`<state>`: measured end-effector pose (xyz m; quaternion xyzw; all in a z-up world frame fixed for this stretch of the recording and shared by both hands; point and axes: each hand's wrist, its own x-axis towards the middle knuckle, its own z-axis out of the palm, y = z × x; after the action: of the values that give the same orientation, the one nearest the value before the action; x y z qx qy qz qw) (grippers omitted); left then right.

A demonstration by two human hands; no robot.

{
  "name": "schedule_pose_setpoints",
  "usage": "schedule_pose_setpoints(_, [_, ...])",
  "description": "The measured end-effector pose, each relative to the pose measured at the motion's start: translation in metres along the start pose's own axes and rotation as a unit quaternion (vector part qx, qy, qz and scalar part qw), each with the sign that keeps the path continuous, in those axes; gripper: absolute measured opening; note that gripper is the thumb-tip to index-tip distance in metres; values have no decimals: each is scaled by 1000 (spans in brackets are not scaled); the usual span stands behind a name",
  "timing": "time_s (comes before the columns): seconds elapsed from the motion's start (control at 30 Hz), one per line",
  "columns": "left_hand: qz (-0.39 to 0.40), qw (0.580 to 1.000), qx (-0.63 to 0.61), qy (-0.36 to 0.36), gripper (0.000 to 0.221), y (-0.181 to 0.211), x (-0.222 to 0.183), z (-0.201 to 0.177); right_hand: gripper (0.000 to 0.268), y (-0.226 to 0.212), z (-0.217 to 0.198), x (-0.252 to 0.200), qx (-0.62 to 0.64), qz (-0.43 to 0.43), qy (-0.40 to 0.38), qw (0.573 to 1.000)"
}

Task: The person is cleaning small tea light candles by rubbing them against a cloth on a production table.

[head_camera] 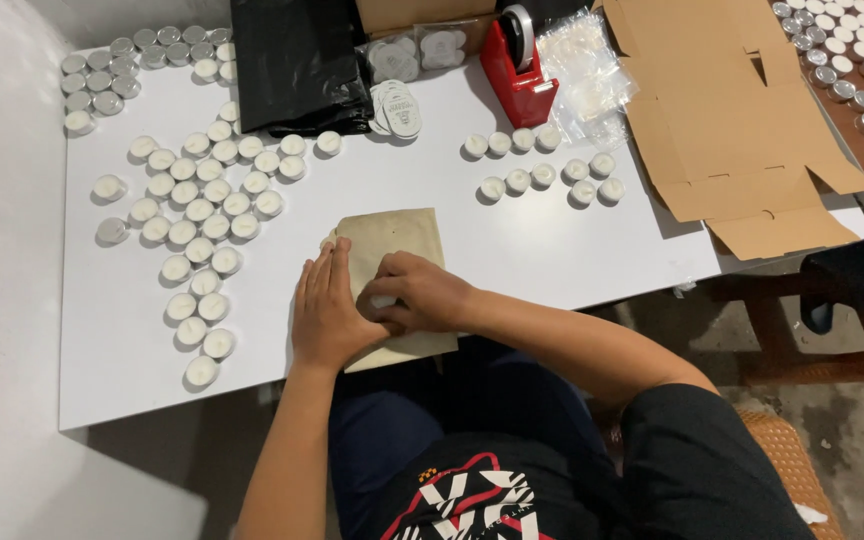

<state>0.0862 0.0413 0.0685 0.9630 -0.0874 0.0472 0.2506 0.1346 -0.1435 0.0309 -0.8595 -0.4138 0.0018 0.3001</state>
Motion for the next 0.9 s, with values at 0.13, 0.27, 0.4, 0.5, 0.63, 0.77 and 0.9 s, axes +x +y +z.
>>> schedule_pose_setpoints(0.13, [17,999,-31,5,144,1,1,-6,35,46,-20,16,-43,-11,59,997])
schedule_pose_setpoints(0.27, [-4,1000,-20,-2,138,-1,3,-3,34,25,-5,11,-72,-6,67,995])
schedule_pose_setpoints(0.4, [4,1000,-23,-5,146,1,1,-6,34,41,-18,22,-57,-63,62,994])
schedule_pose_setpoints(0.5, [-6,1000,-23,-12,148,4,3,-12,31,60,-45,34,-92,28,94,991])
schedule_pose_setpoints(0.63, [-13,1000,5,-16,149,6,3,-10,31,23,-14,17,-25,-40,16,999])
schedule_pose_setpoints(0.77, [-10,1000,-2,-24,154,8,0,-11,29,55,-28,25,-75,-16,58,995])
schedule_pose_setpoints(0.9, [-7,999,28,-31,145,8,3,-9,29,22,2,7,-42,-65,40,996])
